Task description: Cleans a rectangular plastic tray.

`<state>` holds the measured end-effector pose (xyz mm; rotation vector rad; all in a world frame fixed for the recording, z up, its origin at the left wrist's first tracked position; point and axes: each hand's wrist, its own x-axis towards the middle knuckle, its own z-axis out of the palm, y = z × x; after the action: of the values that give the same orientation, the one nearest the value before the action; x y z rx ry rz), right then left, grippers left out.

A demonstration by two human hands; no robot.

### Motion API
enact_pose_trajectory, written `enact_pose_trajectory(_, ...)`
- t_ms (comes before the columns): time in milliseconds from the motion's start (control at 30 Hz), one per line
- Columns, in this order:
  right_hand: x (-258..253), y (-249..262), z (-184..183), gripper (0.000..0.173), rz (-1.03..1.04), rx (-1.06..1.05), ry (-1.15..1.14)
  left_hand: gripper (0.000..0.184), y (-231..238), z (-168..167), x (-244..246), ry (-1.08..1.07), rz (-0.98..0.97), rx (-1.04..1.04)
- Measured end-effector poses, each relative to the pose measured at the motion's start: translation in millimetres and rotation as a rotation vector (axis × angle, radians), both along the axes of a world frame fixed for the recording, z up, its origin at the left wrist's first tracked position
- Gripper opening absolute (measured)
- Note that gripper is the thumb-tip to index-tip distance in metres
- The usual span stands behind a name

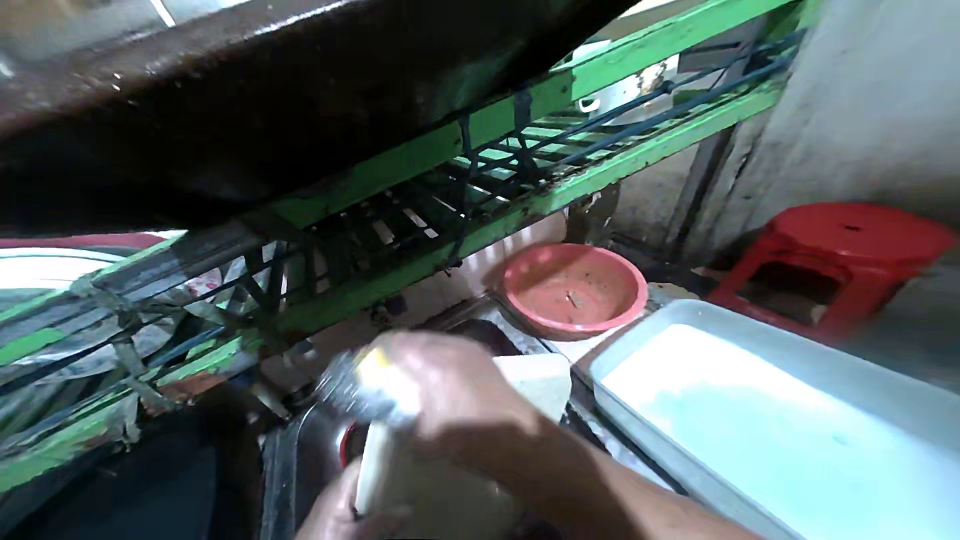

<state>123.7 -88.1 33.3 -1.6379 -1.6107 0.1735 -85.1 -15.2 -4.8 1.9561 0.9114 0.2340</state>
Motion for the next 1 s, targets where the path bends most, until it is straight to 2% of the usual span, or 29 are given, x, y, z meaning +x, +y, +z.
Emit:
enact_pose_trajectory(67, -20.9, -1.7, 10.9, 0.037, 0.121, -0.037, -0.096, 0.024, -13.3, 7.5, 23.0, -0.322, 0.147, 0.053)
enact_pose_trajectory(133, -18.6, 1.4, -3.8, 0.035, 0.082, 0.079, -0.128, 0.026, -13.7, 2.5, 33.7, -0.515, 0.185, -0.013)
enact_pose_trajectory(167, -8.7, 2.3, -16.8, 0.035, 0.046, 0.112, -0.108, 0.029, -11.5, -4.2, 34.0, -0.555, 0.175, -0.062)
enact_pose_trajectory(233, 29.8, -1.4, -44.1, 0.039, -0.061, -0.022, 0.016, 0.035, -3.5, -17.6, 27.1, -0.648, 0.200, -0.163)
enact_pose_trajectory(300, 78.9, -6.9, -84.1, 0.043, -0.275, -0.116, 0.146, 0.038, 4.8, -25.9, 15.1, -0.723, 0.227, -0.198)
enact_pose_trajectory(367, 106.4, -7.8, -110.3, 0.056, -0.439, -0.253, 0.271, 0.038, 8.7, -23.2, 11.9, -0.721, 0.215, -0.187)
enact_pose_trajectory(433, 96.0, -7.1, -109.3, 0.057, -0.448, -0.296, 0.281, 0.036, 6.7, -15.1, 21.8, -0.621, 0.179, -0.137)
enact_pose_trajectory(567, 19.8, 5.4, -63.2, 0.042, -0.133, 0.060, 0.275, 0.033, -2.8, -4.5, 60.6, -0.359, 0.169, 0.083)
enact_pose_trajectory(633, 2.3, 9.8, -60.8, 0.050, -0.040, 0.246, 0.093, 0.037, -9.0, -6.7, 63.4, -0.384, 0.186, 0.115)
enact_pose_trajectory(667, 5.8, 7.8, -67.6, 0.053, -0.021, 0.282, 0.094, 0.035, -10.2, -7.9, 59.4, -0.419, 0.179, 0.099)
enact_pose_trajectory(733, 29.4, -1.3, -95.3, 0.051, -0.107, 0.221, 0.251, 0.026, -13.3, -7.2, 47.2, -0.488, 0.187, 0.033)
enact_pose_trajectory(800, 60.6, -8.7, -140.2, 0.054, -0.306, 0.096, 0.469, 0.028, -17.0, -6.1, 32.3, -0.538, 0.222, -0.023)
enact_pose_trajectory(867, 76.9, -11.6, -175.9, 0.049, -0.481, 0.084, 0.886, 0.031, -22.0, -5.3, 23.2, -0.567, 0.251, -0.027)
enact_pose_trajectory(900, 76.0, -12.8, -187.6, 0.039, -0.539, 0.140, 1.132, 0.033, -24.2, -6.8, 20.1, -0.600, 0.265, -0.037)
enact_pose_trajectory(933, 72.0, -13.8, -189.7, 0.034, -0.569, 0.197, 1.352, 0.035, -24.4, -9.7, 17.5, -0.656, 0.277, -0.061)
enact_pose_trajectory(967, 69.1, -14.3, -185.0, 0.033, -0.580, 0.246, 1.477, 0.038, -22.1, -12.2, 14.0, -0.711, 0.275, -0.092)
enact_pose_trajectory(1000, 68.1, -15.0, -175.1, 0.032, -0.581, 0.276, 1.503, 0.040, -18.2, -13.2, 8.5, -0.744, 0.254, -0.123)
